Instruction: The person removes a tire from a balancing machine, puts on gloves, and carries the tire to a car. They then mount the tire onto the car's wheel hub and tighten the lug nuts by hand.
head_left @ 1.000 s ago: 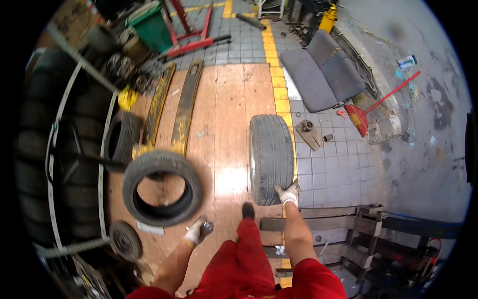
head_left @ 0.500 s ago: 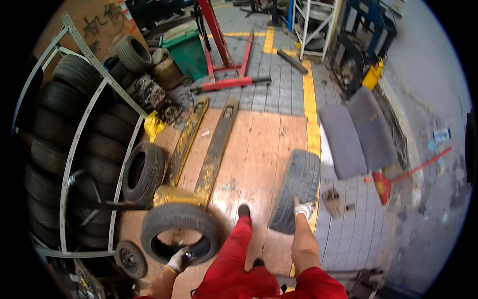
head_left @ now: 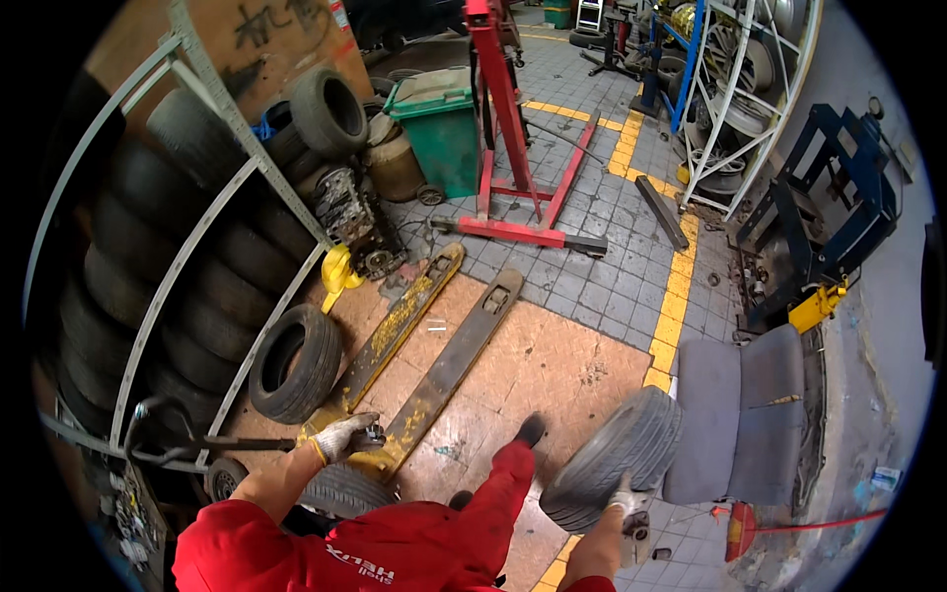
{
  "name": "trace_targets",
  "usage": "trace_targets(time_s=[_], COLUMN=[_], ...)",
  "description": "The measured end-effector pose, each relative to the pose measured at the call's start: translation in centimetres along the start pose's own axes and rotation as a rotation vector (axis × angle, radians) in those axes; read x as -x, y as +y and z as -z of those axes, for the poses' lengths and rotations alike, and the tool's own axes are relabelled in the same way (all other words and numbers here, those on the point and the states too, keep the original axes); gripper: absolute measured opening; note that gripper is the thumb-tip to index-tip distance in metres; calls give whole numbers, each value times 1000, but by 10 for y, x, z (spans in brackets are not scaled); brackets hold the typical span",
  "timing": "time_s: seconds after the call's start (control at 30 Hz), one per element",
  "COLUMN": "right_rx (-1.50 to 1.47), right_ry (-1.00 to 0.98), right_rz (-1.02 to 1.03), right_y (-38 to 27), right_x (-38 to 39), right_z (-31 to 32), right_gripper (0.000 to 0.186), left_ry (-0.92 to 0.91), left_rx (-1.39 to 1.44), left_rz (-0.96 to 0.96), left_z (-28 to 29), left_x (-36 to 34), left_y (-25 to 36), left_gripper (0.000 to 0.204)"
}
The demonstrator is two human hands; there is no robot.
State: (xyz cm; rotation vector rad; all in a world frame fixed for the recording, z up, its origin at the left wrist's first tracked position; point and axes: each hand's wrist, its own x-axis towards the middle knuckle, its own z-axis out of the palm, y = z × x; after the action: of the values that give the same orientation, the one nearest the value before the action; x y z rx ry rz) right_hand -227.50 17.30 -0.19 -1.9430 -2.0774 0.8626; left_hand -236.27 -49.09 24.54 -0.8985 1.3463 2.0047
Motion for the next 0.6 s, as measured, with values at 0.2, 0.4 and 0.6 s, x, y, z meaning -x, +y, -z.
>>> trace_targets(time_s=[0.2, 0.4, 0.6], right_rx=[159, -232, -123], right_ry=[-1, -557, -323], right_rz=[90, 223, 71], right_y=[-182, -321, -272], right_x=[-167, -289, -313], right_z=[-52, -61, -73], right_gripper=[124, 111, 119], left_ry=[56, -162, -60], left_rx=[14, -91, -184], left_rz=[67, 18, 119], left_z=[-100, -286, -359], left_x=[-154, -286, -345], left_y=[81, 178, 273], left_gripper=[32, 43, 46])
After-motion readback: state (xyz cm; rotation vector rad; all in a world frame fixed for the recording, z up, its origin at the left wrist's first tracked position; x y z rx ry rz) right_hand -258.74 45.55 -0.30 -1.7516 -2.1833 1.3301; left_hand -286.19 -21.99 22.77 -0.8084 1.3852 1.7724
